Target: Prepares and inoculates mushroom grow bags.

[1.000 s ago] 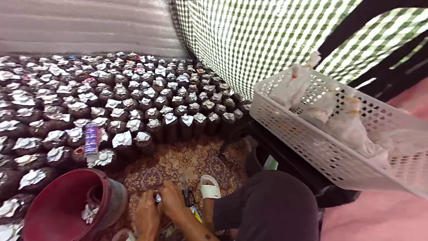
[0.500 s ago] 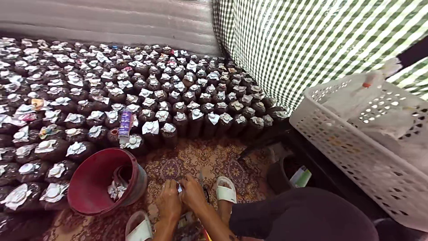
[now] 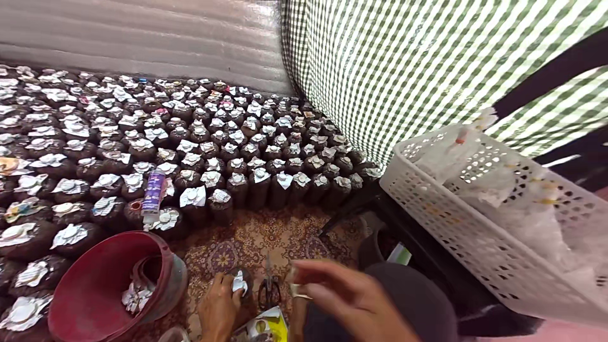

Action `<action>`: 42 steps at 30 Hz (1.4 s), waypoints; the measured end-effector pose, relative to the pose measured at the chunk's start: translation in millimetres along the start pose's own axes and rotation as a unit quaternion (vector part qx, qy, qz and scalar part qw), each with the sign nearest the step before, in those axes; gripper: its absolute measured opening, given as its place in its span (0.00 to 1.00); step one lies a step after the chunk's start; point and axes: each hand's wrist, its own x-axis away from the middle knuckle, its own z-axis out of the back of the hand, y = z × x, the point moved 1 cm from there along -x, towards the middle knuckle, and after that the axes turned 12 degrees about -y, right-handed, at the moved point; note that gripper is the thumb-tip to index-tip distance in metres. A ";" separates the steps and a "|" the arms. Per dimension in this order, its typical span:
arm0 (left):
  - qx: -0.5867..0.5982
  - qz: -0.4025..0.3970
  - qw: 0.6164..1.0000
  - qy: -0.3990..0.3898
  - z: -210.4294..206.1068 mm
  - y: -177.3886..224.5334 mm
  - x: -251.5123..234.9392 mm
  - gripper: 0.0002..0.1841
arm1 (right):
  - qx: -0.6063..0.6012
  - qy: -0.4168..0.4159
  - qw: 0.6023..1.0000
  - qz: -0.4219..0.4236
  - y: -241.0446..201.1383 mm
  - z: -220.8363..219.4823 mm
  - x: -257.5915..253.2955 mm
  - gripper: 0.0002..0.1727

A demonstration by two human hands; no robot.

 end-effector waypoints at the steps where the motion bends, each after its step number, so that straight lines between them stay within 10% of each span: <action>1: -0.005 -0.006 1.000 0.012 -2.4 -1.2 0.5 0.18 | -0.014 0.048 0.998 0.034 -23.1 24.3 22.3 0.15; 4: -0.007 -0.038 0.998 0.055 -7.8 -10.0 1.2 0.18 | -0.027 0.238 0.971 -0.009 -10.9 70.9 81.9 0.14; 9: 0.010 -0.081 0.996 0.037 -9.6 -25.9 4.6 0.21 | -0.339 0.346 0.816 -0.315 165.7 85.3 113.3 0.26; 14: 0.015 -0.113 0.992 0.049 -17.7 -36.5 7.7 0.22 | -0.448 0.626 0.607 -0.199 271.1 141.1 105.3 0.39; 17: 0.020 -0.127 0.990 0.050 -17.6 -40.3 2.4 0.23 | -0.424 0.693 0.557 -0.173 304.2 165.5 108.7 0.35; 22: 0.021 -0.118 0.992 0.042 -15.2 -38.0 3.5 0.23 | -0.397 0.712 0.537 -0.215 319.4 178.4 109.8 0.28; 29: 0.011 -0.078 0.997 -0.003 -2.9 -28.0 -1.5 0.24 | -0.308 0.600 0.657 -0.338 212.6 89.6 122.1 0.18; 42: 0.119 0.007 0.989 -0.093 36.6 -9.4 2.3 0.24 | -0.307 0.330 0.763 -0.463 201.1 64.6 102.9 0.11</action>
